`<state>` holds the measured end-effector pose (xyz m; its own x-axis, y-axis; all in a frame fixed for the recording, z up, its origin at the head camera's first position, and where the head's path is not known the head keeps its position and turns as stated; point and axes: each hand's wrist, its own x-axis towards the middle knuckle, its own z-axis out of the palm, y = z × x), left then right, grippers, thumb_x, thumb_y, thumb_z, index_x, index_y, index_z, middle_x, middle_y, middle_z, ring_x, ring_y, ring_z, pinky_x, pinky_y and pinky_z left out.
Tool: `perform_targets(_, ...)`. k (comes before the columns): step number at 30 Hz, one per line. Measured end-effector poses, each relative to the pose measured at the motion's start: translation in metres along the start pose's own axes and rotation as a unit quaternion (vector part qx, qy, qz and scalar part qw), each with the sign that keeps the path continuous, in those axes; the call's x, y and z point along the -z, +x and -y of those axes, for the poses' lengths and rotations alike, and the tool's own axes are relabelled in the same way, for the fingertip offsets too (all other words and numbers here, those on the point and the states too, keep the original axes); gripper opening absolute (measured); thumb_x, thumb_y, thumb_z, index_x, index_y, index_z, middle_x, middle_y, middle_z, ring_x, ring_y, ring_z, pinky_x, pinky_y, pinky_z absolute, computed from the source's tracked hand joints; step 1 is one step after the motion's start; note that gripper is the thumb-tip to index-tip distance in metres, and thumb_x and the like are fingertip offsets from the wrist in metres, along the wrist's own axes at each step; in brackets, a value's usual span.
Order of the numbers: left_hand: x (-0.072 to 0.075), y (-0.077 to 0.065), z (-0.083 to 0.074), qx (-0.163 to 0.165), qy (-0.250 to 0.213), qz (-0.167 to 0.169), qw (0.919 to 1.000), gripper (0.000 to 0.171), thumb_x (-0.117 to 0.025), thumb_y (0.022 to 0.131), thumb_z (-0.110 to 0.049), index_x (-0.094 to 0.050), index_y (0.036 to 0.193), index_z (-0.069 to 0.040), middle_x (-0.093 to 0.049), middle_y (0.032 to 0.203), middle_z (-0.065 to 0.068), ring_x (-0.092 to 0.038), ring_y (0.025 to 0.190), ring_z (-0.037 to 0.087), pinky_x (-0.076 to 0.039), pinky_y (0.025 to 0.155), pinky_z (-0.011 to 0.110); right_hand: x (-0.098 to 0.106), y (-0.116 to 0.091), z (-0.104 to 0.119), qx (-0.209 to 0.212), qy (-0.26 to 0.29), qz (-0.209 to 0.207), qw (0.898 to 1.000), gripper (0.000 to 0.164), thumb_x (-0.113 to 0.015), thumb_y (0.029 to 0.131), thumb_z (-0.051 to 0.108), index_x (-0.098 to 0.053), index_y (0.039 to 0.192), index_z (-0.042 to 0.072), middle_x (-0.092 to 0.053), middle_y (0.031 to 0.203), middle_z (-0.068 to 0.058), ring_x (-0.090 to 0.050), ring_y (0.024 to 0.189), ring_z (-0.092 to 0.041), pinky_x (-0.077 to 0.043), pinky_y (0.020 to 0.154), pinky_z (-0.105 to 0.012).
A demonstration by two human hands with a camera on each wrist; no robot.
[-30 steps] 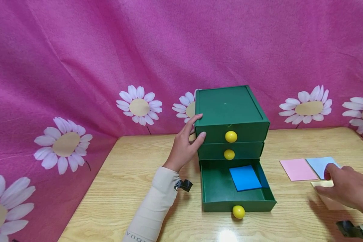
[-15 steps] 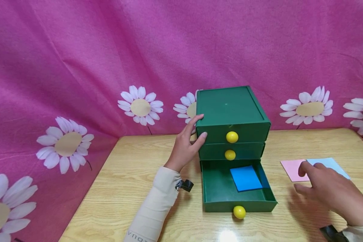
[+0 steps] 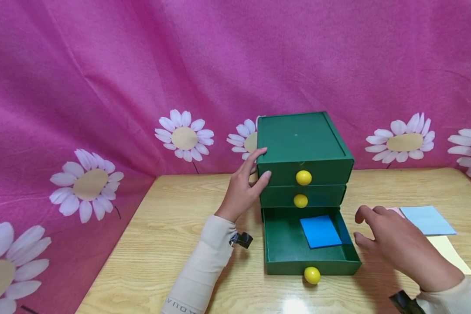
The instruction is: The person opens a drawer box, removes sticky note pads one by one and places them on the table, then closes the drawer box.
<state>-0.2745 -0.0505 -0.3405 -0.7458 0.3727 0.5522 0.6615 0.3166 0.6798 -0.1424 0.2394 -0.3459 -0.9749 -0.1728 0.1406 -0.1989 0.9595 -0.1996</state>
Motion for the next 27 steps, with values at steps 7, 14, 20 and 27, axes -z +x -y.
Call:
perform_targets(7, -0.001, 0.000, 0.005, 0.002, -0.001, 0.002, 1.0000, 0.054, -0.050, 0.088, -0.044, -0.026, 0.137, -0.043, -0.031, 0.138, -0.020, -0.047, 0.117, 0.017, -0.052, 0.074, 0.029, -0.003, 0.004, 0.020, 0.012, 0.003, -0.011, 1.000, 0.028, -0.072, 0.072, 0.024, -0.057, 0.092, 0.013, -0.052, 0.076, -0.002, -0.046, 0.062, -0.015, -0.036, 0.049, -0.028)
perform_targets(14, -0.001, 0.000, 0.005, 0.005, -0.001, -0.001, 1.0000, 0.054, -0.050, 0.089, -0.043, -0.026, 0.137, -0.044, -0.031, 0.138, -0.020, -0.047, 0.117, 0.017, -0.052, 0.074, 0.029, -0.009, 0.010, 0.039, 0.029, 0.002, -0.015, 0.999, 0.028, -0.074, 0.070, 0.024, -0.059, 0.090, 0.013, -0.052, 0.077, -0.002, -0.046, 0.067, -0.017, -0.042, 0.051, -0.030)
perform_targets(20, -0.001, 0.000, 0.006, 0.004, -0.005, 0.000, 1.0000, 0.054, -0.051, 0.088, -0.042, -0.027, 0.137, -0.043, -0.032, 0.138, -0.019, -0.048, 0.117, 0.018, -0.052, 0.074, 0.029, -0.019, 0.014, 0.049, 0.033, 0.010, -0.010, 0.999, 0.030, -0.075, 0.070, 0.024, -0.057, 0.092, 0.012, -0.052, 0.080, -0.003, -0.047, 0.072, -0.019, -0.046, 0.054, -0.034)
perform_targets(27, -0.001, 0.000, 0.004, 0.007, -0.002, 0.000, 1.0000, 0.054, -0.051, 0.089, -0.042, -0.026, 0.137, -0.043, -0.031, 0.138, -0.019, -0.047, 0.118, 0.019, -0.051, 0.075, 0.030, -0.031, 0.021, 0.052, 0.022, 0.021, -0.002, 1.000, 0.035, -0.075, 0.071, 0.023, -0.056, 0.097, 0.008, -0.054, 0.087, -0.008, -0.048, 0.075, -0.021, -0.050, 0.059, -0.040)
